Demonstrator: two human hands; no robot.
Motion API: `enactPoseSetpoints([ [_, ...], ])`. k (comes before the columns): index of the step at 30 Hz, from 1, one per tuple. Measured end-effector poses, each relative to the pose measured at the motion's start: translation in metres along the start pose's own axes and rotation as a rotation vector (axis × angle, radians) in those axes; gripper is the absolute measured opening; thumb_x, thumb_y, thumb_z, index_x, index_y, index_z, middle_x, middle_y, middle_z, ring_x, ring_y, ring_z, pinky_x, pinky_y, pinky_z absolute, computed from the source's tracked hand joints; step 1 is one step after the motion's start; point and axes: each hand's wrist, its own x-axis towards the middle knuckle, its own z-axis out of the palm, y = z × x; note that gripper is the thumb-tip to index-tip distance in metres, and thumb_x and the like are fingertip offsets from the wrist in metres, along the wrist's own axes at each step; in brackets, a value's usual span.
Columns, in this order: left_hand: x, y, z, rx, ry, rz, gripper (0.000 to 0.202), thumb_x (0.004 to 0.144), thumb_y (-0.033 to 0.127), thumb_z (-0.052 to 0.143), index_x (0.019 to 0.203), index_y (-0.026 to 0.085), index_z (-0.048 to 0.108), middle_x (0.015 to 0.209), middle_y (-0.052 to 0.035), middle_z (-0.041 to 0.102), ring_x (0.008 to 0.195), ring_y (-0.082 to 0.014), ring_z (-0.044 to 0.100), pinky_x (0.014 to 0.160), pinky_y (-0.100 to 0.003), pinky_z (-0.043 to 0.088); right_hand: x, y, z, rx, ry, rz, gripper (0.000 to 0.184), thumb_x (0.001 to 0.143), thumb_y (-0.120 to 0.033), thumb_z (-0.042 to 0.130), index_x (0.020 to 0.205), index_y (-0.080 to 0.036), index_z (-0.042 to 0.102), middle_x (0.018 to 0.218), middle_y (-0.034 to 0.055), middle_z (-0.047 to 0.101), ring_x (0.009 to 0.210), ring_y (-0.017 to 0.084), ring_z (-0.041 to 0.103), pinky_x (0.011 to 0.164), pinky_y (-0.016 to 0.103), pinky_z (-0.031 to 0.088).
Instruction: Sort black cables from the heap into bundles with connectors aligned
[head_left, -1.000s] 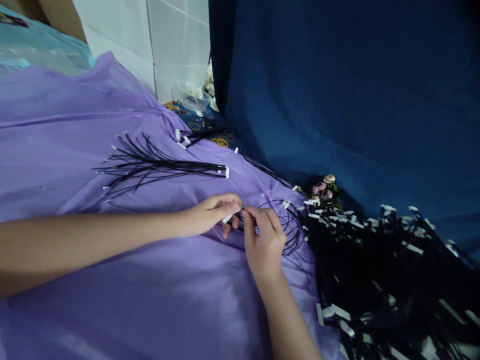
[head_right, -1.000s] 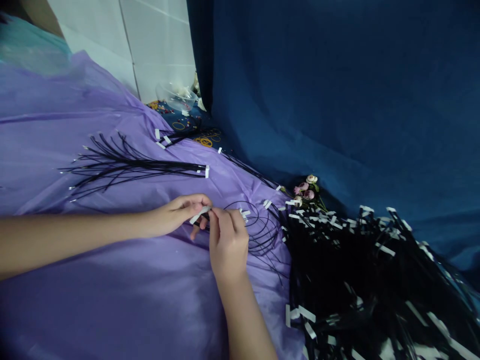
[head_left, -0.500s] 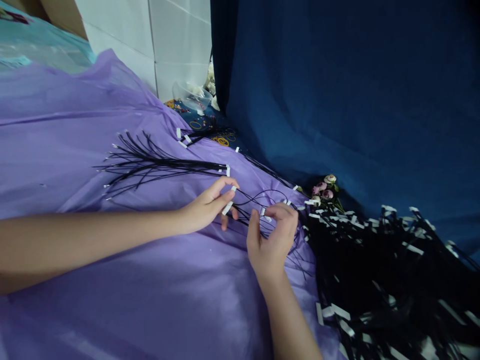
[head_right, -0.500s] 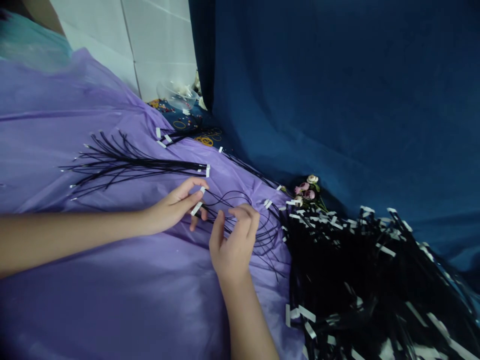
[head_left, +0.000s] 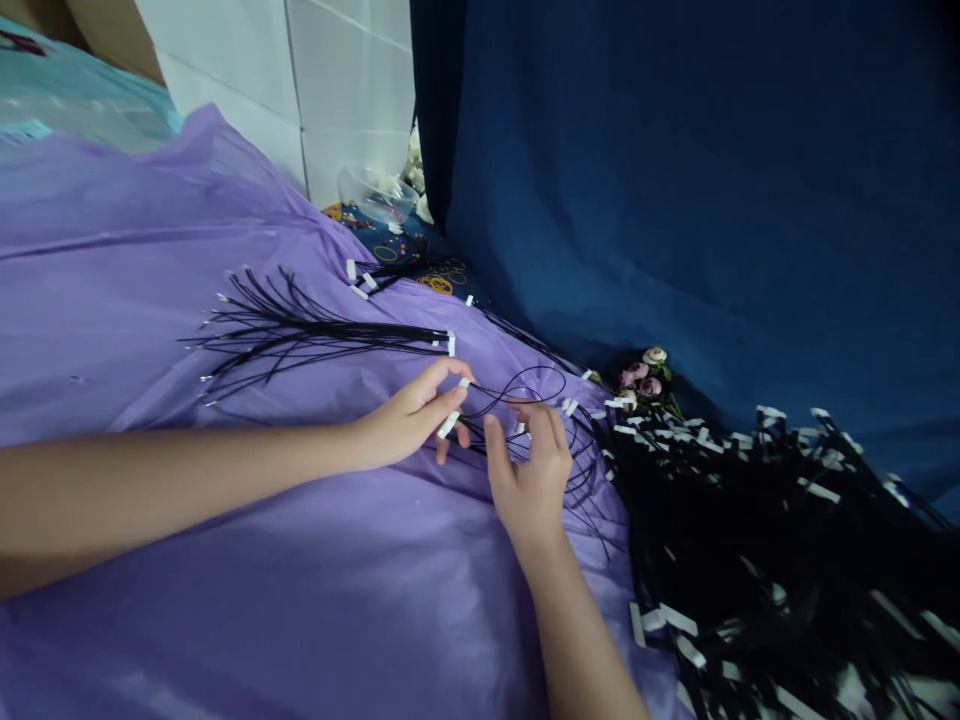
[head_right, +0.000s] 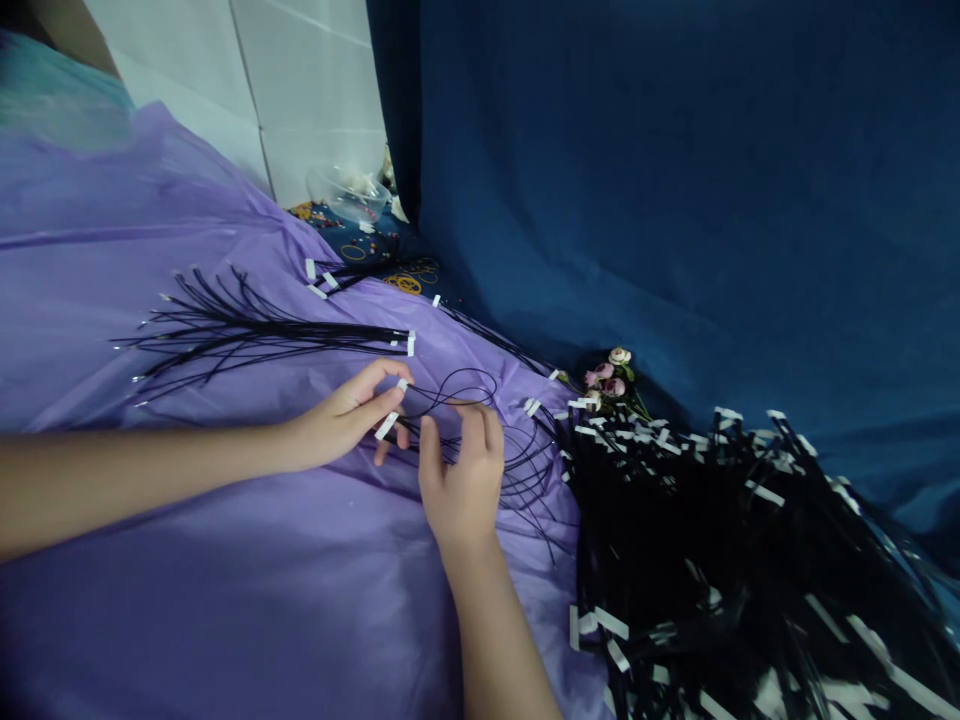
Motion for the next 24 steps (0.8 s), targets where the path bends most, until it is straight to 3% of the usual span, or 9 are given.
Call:
enactPoseSetpoints([
  [4, -0.003, -0.002, -0.001, 0.127, -0.1, -0.031, 0.023, 0.092, 0.043, 0.047, 0.105, 0.024, 0.041, 0.07, 0.0032, 0.062, 0.053, -0.0105, 0.06, 0.047, -0.021, 0.052, -0.001, 0.002, 0.0, -0.007, -0.032, -0.009, 0.011, 0.088, -0.023, 0.058, 0.096, -0.016, 0.06, 0.094, 0.0085, 0.065, 0.091, 0.02, 0.059, 0.082, 0.037, 0.049],
  [8, -0.005, -0.002, -0.002, 0.187, -0.187, -0.035, 0.024, 0.091, 0.043, 0.049, 0.101, 0.022, 0.042, 0.07, 0.0019, 0.063, 0.056, -0.0118, 0.06, 0.048, -0.022, 0.051, -0.002, 0.003, 0.003, -0.005, -0.002, -0.035, 0.013, 0.085, -0.019, 0.058, 0.098, -0.018, 0.061, 0.097, 0.0075, 0.068, 0.094, 0.021, 0.062, 0.087, 0.038, 0.049],
  [13, -0.006, -0.002, -0.001, 0.22, -0.184, -0.018, 0.023, 0.092, 0.043, 0.047, 0.101, 0.022, 0.04, 0.074, 0.002, 0.064, 0.051, -0.0094, 0.058, 0.049, -0.022, 0.05, -0.003, 0.002, 0.006, 0.003, 0.04, -0.025, 0.019, 0.079, -0.013, 0.057, 0.098, -0.019, 0.057, 0.107, 0.0101, 0.065, 0.108, 0.024, 0.059, 0.092, 0.044, 0.048],
  [18, -0.004, -0.004, -0.002, 0.155, -0.109, -0.027, 0.025, 0.095, 0.047, 0.036, 0.105, 0.025, 0.034, 0.075, 0.0012, 0.067, 0.052, -0.0123, 0.062, 0.05, -0.024, 0.051, -0.003, 0.004, 0.006, 0.043, 0.05, 0.161, 0.025, 0.072, -0.013, 0.06, 0.093, -0.02, 0.049, 0.107, 0.0104, 0.056, 0.1, 0.023, 0.058, 0.08, 0.04, 0.052],
  [24, -0.006, -0.004, -0.002, 0.218, -0.135, -0.021, 0.03, 0.095, 0.05, 0.033, 0.111, 0.024, 0.034, 0.075, -0.0004, 0.069, 0.052, -0.0124, 0.063, 0.053, -0.026, 0.051, -0.003, 0.011, 0.01, 0.314, 0.054, 0.435, 0.044, 0.073, -0.021, 0.064, 0.108, -0.02, 0.039, 0.118, 0.0118, 0.049, 0.074, 0.013, 0.063, 0.065, 0.03, 0.055],
])
